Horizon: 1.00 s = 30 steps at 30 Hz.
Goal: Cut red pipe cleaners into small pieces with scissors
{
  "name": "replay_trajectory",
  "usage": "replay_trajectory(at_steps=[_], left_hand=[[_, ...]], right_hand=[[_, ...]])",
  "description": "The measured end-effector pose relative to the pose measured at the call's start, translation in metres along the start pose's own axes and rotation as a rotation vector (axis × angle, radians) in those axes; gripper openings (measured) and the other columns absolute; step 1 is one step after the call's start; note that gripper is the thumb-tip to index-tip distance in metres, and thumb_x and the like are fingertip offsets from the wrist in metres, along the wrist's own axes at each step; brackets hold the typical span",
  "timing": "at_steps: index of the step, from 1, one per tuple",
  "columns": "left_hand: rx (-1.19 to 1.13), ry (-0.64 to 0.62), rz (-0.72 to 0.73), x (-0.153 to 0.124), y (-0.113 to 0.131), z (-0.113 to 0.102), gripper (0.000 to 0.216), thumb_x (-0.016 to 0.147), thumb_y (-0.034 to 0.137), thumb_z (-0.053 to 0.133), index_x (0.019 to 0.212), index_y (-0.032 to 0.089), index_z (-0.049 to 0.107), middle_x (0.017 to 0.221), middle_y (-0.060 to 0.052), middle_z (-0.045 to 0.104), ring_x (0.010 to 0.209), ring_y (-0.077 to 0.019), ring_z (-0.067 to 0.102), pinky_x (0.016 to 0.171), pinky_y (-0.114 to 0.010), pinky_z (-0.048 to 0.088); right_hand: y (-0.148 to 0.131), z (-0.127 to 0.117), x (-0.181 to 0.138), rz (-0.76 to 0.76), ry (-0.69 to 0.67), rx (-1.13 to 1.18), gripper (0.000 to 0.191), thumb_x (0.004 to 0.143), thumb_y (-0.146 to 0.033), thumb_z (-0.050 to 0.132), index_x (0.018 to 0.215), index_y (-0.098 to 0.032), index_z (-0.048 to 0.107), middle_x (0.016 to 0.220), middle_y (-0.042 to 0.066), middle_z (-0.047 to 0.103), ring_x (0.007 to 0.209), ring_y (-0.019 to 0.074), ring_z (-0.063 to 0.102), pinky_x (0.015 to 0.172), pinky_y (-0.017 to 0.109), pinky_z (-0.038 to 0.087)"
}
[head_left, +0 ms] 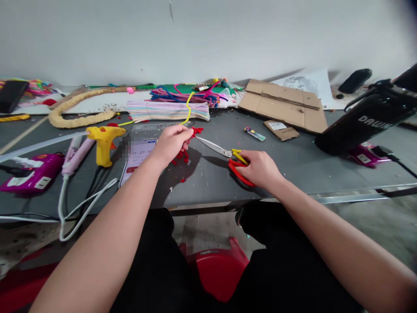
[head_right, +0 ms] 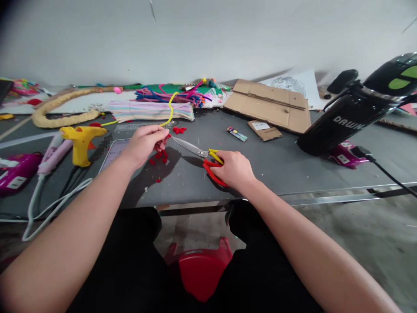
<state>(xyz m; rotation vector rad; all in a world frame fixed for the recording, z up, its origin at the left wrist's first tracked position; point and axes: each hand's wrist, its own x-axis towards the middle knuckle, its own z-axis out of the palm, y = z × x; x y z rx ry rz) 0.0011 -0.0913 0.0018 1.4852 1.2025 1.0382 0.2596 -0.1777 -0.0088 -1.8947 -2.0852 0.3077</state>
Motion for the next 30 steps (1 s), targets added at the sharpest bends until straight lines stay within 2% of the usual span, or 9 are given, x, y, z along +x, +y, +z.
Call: replay_trajectory(at_steps=[9,18,30], left_hand=[[-0.002,-0.035,0.019,0.0012,-0.0022,0.0008,0.017,0.078,0.03,0.065,0.067,0.018,0.061,0.059,-0.001,0.053,0.051,-0.0112,0.046,0.049,-0.026,0.033],[-0.071,-0.019,-0.006,0.0016,-0.0036,0.0007,0.016,0.078,0.028,0.065,0.069,0.017,0.06,0.057,0.0,0.05,0.049,-0.0104,0.045,0.048,-0.025,0.032],[-0.037,0.028,-0.049,-0.0022,0.0054,0.0057,0.021,0.078,0.029,0.062,0.065,0.017,0.052,0.059,0.001,0.046,0.048,-0.008,0.043,0.046,-0.023,0.031]], right_hand=[[0.0005,0.0003,-0.0004,-0.024,0.016,0.01,0.022,0.076,-0.039,0.056,0.064,-0.022,0.048,0.06,-0.001,0.052,0.053,0.0127,0.036,0.054,0.027,0.023],[-0.0003,-0.0012,-0.0008,-0.031,0.018,0.04,0.024,0.075,-0.037,0.055,0.061,-0.022,0.043,0.058,-0.002,0.049,0.053,0.0118,0.031,0.053,0.027,0.022],[-0.0025,-0.0011,-0.0026,-0.015,0.037,0.01,0.034,0.078,-0.052,0.054,0.064,-0.022,0.045,0.059,0.0,0.053,0.052,0.0125,0.035,0.053,0.027,0.022]])
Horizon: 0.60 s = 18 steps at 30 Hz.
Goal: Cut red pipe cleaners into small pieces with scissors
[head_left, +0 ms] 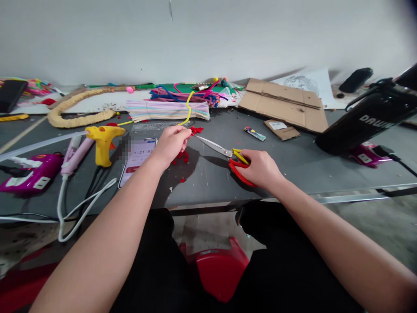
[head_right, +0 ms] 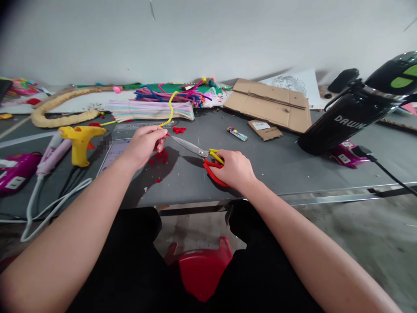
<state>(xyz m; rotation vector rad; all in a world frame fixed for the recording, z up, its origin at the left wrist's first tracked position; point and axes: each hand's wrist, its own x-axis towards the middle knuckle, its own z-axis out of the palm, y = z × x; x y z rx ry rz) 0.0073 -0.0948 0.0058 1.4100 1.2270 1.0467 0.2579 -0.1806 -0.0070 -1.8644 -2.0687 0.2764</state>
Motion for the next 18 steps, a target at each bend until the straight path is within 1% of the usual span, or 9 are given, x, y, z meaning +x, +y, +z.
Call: replay_trajectory(at_steps=[4,9,18], left_hand=[[0.048,-0.007,0.014,-0.001,0.001,0.001,0.025,0.08,0.03,0.059,0.062,0.018,0.045,0.058,0.002,0.042,0.047,-0.0075,0.041,0.045,-0.023,0.028],[0.091,0.0,0.02,0.0,-0.005,0.001,0.024,0.08,0.028,0.055,0.061,0.018,0.043,0.056,0.003,0.037,0.045,-0.007,0.037,0.044,-0.024,0.025],[0.078,-0.027,-0.011,0.002,-0.011,0.001,0.028,0.079,0.026,0.053,0.058,0.019,0.036,0.055,0.004,0.029,0.043,-0.0056,0.029,0.042,-0.023,0.022]], right_hand=[[0.0,0.0,0.0,0.002,0.0,-0.016,0.036,0.077,-0.055,0.054,0.065,-0.022,0.046,0.061,0.001,0.055,0.053,0.0129,0.039,0.054,0.027,0.022],[-0.001,0.0,0.0,-0.001,-0.002,-0.037,0.036,0.077,-0.056,0.053,0.067,-0.022,0.048,0.062,0.001,0.056,0.054,0.0136,0.042,0.054,0.027,0.022],[-0.004,0.0,-0.001,0.011,-0.014,-0.089,0.033,0.077,-0.055,0.052,0.07,-0.023,0.053,0.064,0.002,0.059,0.055,0.0145,0.044,0.053,0.027,0.022]])
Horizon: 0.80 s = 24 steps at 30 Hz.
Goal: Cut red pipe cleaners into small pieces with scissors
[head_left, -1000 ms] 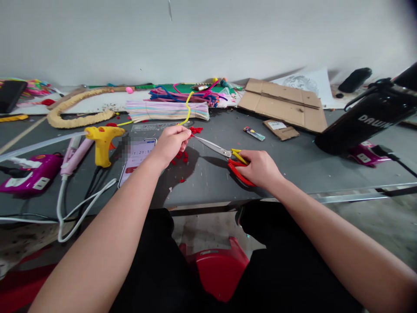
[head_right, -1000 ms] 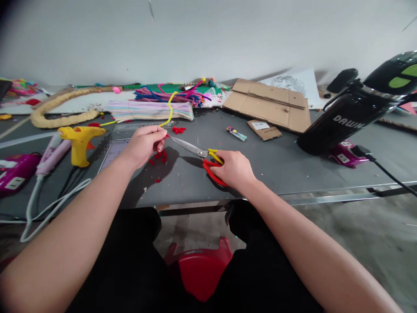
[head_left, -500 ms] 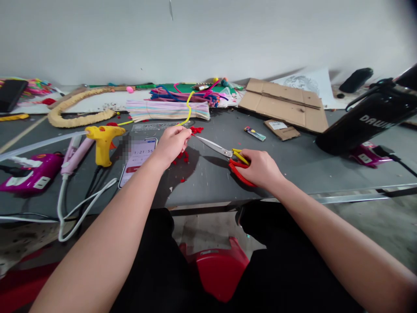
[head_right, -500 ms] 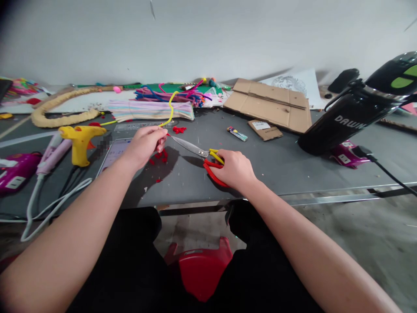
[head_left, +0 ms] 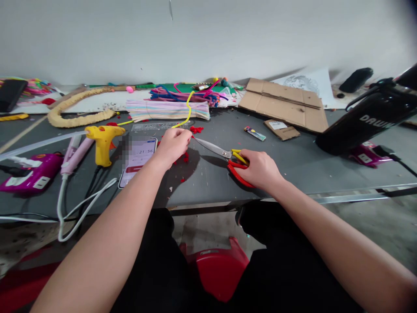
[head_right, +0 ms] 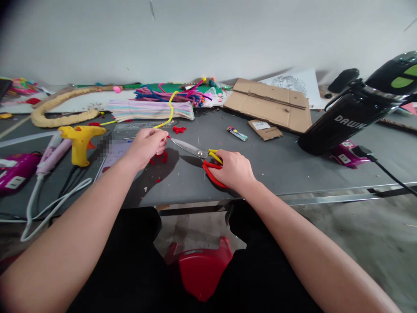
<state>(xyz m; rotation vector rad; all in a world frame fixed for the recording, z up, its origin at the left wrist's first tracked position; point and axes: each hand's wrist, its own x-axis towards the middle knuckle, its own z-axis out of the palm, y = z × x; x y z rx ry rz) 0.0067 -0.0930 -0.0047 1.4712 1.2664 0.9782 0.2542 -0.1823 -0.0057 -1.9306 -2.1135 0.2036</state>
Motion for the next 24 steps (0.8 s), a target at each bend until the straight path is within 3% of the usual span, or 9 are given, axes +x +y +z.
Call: replay_trajectory(at_steps=[24], left_hand=[[-0.015,-0.025,-0.023,-0.0022,0.003,0.0017,0.03,0.078,0.027,0.053,0.058,0.02,0.032,0.055,0.004,0.026,0.044,-0.006,0.023,0.042,-0.025,0.017]], right_hand=[[0.001,0.0,-0.0001,-0.005,-0.021,-0.006,0.033,0.08,-0.054,0.052,0.079,-0.022,0.063,0.071,0.004,0.065,0.06,0.0166,0.05,0.054,0.027,0.024]])
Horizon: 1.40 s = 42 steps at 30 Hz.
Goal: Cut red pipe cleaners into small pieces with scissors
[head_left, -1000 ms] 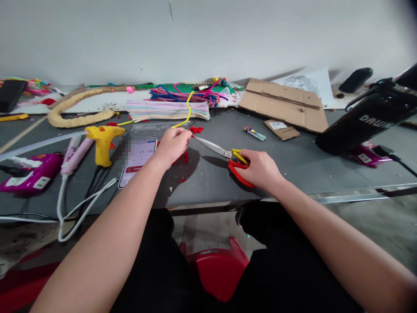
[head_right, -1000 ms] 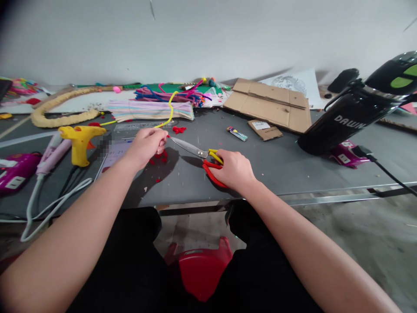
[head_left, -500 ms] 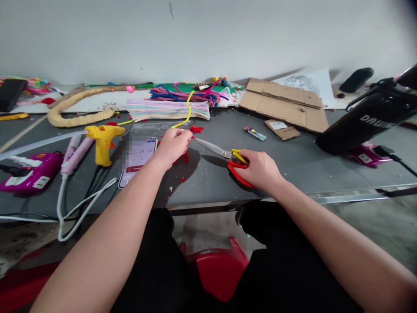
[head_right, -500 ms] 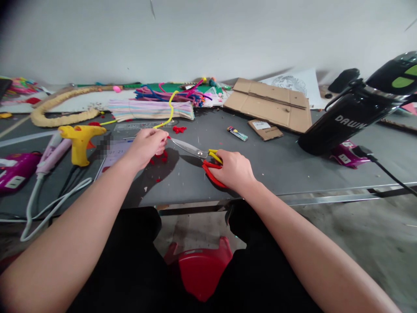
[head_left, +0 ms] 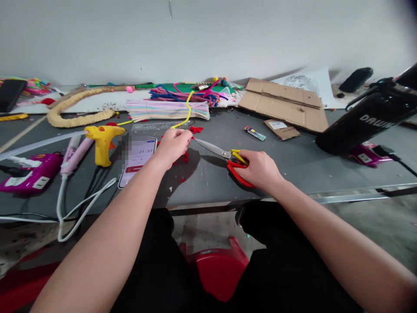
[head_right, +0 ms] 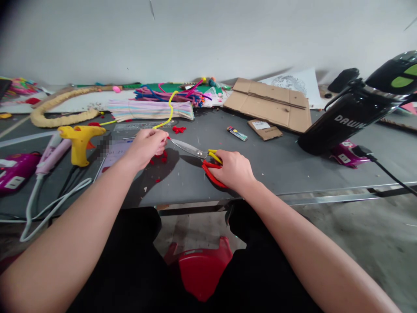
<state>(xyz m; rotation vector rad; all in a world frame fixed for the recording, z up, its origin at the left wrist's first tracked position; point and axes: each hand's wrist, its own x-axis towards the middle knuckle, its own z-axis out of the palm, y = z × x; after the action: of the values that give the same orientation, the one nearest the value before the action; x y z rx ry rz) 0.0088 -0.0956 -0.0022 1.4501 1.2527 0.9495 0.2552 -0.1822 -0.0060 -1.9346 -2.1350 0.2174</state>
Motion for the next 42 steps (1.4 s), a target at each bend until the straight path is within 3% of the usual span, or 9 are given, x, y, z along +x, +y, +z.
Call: replay_trajectory(at_steps=[12,42], left_hand=[[-0.027,0.005,-0.015,0.0013,-0.0016,-0.0001,0.029,0.076,0.026,0.054,0.056,0.02,0.034,0.055,0.004,0.027,0.043,-0.0053,0.023,0.042,-0.024,0.017],[-0.098,-0.038,-0.107,-0.0025,0.0072,0.0008,0.023,0.071,0.021,0.055,0.059,0.02,0.036,0.053,0.005,0.03,0.041,-0.0045,0.027,0.04,-0.023,0.016]], right_hand=[[0.0003,0.0004,-0.0006,-0.013,0.007,-0.012,0.034,0.081,-0.051,0.053,0.095,-0.024,0.07,0.075,0.004,0.068,0.061,0.0166,0.053,0.053,0.027,0.024],[-0.0012,-0.0008,-0.0007,-0.009,-0.012,-0.025,0.037,0.082,-0.051,0.054,0.099,-0.024,0.071,0.079,0.005,0.07,0.064,0.0174,0.055,0.053,0.027,0.025]])
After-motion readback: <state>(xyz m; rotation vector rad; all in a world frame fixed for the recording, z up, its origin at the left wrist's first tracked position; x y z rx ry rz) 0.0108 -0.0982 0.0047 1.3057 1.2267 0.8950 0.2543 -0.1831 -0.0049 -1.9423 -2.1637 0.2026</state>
